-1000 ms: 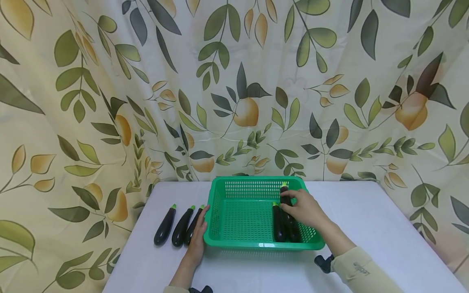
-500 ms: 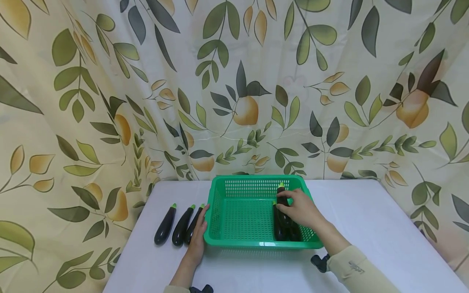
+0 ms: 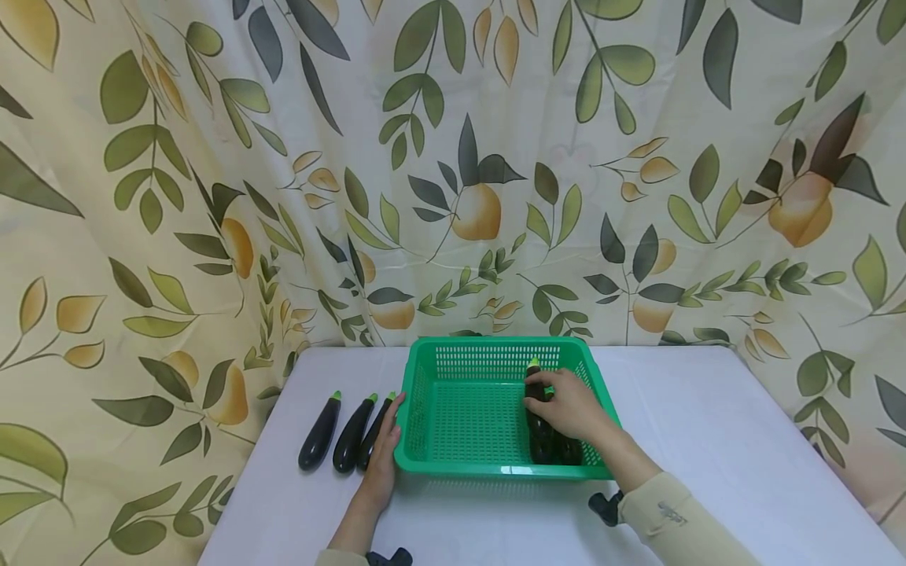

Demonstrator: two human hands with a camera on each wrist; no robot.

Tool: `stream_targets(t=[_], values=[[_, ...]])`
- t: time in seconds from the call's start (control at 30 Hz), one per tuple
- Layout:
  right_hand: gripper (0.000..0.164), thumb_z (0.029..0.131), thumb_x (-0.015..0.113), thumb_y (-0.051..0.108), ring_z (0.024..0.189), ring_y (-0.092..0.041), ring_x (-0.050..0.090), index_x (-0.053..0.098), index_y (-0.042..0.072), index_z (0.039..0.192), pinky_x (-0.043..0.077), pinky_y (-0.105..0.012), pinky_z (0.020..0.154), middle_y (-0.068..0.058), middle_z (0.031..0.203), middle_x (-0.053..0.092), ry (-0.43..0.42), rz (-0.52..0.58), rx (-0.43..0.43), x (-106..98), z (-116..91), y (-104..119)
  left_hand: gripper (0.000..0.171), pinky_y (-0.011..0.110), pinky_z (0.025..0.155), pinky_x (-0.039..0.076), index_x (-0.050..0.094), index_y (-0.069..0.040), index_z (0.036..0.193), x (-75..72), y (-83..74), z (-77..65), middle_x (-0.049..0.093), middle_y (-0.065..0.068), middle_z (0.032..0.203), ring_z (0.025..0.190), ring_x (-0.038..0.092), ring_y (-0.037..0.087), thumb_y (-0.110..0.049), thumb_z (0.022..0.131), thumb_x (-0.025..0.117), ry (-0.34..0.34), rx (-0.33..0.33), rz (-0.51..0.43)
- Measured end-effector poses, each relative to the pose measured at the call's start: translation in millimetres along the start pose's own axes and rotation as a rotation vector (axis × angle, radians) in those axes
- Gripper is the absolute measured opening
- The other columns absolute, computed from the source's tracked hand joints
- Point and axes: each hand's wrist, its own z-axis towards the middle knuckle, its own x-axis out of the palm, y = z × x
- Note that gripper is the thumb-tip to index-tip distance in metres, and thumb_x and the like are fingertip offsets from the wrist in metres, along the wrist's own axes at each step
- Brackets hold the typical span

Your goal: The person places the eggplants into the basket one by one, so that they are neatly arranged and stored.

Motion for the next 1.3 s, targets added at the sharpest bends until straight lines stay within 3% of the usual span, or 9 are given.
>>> stream_targets(t=[0.5, 1.3], values=[[0.044, 0.092, 0.076, 0.027, 0.106, -0.029, 0.060, 0.070, 0.008, 0.131, 0.055, -0.056, 0.093, -0.019, 0.123, 0.067, 0.050, -0.021, 0.036, 17, 6, 9, 0.055, 0.071, 0.123, 0.000, 0.021, -0.040, 0.164, -0.8, -3.6, 0.4, 0.011, -0.002, 0.176, 0.163, 0.004, 0.032, -0.039, 0.109, 0.021, 0.013, 0.018, 0.002], [0.047, 0.089, 0.080, 0.025, 0.095, -0.027, 0.058, 0.069, 0.007, 0.132, 0.054, -0.047, 0.081, -0.019, 0.115, 0.063, 0.090, -0.057, 0.055, 39, 12, 18, 0.053, 0.072, 0.123, 0.000, 0.023, -0.043, 0.163, 0.4, -5.6, -0.1, 0.014, -0.006, 0.175, 0.163, 0.004, 0.031, -0.042, 0.109, 0.022, 0.000, -0.004, 0.007]])
